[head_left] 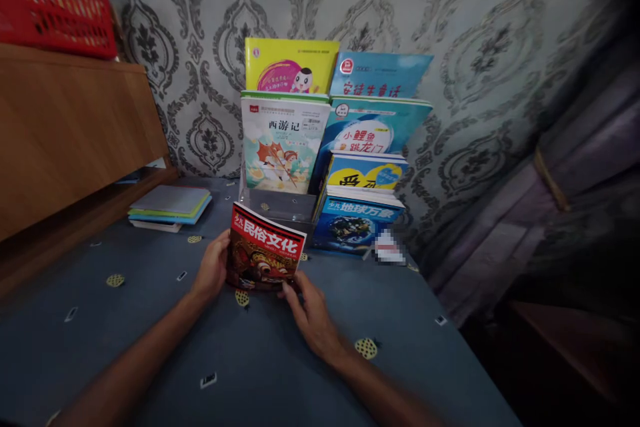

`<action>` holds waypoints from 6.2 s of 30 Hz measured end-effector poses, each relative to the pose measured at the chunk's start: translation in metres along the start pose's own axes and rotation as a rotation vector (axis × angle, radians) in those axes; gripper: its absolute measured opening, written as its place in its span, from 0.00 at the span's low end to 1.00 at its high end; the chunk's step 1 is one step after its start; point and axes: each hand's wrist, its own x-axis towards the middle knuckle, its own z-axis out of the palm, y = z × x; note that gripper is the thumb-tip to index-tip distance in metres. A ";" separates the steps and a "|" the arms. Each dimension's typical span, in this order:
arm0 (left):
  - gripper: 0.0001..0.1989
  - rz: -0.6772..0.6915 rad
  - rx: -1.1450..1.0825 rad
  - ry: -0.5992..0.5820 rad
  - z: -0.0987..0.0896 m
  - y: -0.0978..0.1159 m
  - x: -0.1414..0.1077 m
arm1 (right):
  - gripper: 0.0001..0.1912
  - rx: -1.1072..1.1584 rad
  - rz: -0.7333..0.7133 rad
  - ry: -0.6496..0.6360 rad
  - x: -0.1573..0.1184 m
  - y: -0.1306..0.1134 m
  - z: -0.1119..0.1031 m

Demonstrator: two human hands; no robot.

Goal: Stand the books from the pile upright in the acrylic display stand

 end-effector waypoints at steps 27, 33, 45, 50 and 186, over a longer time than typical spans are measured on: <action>0.13 0.250 -0.024 -0.051 0.030 0.049 0.031 | 0.09 -0.083 -0.150 0.149 0.050 -0.036 -0.025; 0.08 0.505 -0.024 -0.166 0.061 0.095 0.079 | 0.13 -0.072 -0.280 0.244 0.109 -0.061 -0.054; 0.08 0.600 0.395 -0.104 0.054 0.116 0.126 | 0.05 -0.227 -0.257 0.271 0.175 -0.057 -0.068; 0.06 0.550 0.437 -0.112 0.046 0.100 0.133 | 0.07 -0.246 -0.189 0.249 0.176 -0.043 -0.063; 0.29 0.119 2.052 0.089 -0.129 0.043 0.082 | 0.17 -0.244 -0.281 -0.182 0.022 0.016 0.016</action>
